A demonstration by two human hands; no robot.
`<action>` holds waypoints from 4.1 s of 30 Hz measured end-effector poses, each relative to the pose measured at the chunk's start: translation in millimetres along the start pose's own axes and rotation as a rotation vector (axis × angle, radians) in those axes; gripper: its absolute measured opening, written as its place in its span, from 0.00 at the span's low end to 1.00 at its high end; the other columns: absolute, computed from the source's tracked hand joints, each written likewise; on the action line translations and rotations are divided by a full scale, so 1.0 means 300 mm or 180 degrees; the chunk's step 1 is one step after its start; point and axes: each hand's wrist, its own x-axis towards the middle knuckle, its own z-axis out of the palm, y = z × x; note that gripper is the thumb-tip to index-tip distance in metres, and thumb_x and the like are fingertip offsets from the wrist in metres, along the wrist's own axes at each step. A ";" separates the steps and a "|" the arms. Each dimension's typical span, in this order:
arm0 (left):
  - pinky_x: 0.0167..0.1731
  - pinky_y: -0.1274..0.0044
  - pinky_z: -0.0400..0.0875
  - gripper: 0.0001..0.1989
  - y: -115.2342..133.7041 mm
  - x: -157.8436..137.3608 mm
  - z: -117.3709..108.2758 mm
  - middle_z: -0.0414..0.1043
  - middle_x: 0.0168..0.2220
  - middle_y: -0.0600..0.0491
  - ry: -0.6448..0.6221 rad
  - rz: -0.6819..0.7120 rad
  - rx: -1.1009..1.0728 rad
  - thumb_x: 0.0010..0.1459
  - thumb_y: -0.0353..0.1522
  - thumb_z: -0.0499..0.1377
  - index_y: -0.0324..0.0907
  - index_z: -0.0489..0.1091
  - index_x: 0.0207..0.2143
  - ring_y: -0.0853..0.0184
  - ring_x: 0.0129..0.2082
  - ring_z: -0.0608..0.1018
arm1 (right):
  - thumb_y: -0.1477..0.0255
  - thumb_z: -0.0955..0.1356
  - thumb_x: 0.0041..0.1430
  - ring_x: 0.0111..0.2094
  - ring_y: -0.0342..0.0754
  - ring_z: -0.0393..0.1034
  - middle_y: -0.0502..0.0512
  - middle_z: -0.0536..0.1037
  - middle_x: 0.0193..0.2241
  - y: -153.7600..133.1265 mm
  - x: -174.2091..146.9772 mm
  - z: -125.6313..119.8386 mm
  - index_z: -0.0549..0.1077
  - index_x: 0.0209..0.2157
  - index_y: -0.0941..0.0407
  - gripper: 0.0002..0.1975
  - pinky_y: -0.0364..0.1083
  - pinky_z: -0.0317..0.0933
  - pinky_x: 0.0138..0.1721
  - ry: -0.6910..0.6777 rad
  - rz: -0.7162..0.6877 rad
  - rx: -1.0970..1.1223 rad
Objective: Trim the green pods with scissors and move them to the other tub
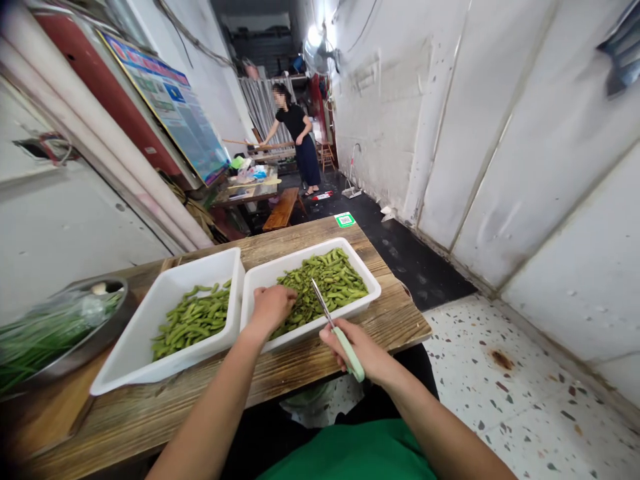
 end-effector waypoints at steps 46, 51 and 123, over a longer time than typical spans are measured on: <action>0.27 0.84 0.67 0.11 0.138 -0.118 -0.040 0.74 0.24 0.52 -0.0008 -0.1181 -0.5501 0.40 0.30 0.67 0.36 0.69 0.26 0.74 0.27 0.75 | 0.50 0.64 0.52 0.15 0.36 0.59 0.44 0.63 0.18 -0.059 0.013 0.032 0.62 0.27 0.58 0.23 0.37 0.56 0.15 0.0002 0.0076 0.0308; 0.30 0.82 0.67 0.14 0.171 -0.135 -0.030 0.75 0.24 0.52 0.0087 -0.1131 -0.5438 0.37 0.32 0.69 0.36 0.68 0.24 0.72 0.28 0.75 | 0.49 0.64 0.51 0.14 0.35 0.57 0.43 0.63 0.19 -0.060 0.013 0.030 0.63 0.28 0.58 0.23 0.36 0.56 0.13 0.0102 0.0027 0.0416; 0.29 0.78 0.66 0.14 0.077 -0.128 -0.041 0.72 0.23 0.55 0.0236 -0.0780 -0.4433 0.41 0.34 0.65 0.37 0.71 0.32 0.71 0.25 0.74 | 0.58 0.64 0.56 0.25 0.41 0.59 0.48 0.67 0.25 -0.062 -0.004 0.035 0.67 0.36 0.57 0.16 0.40 0.56 0.27 0.0243 -0.0339 -0.0936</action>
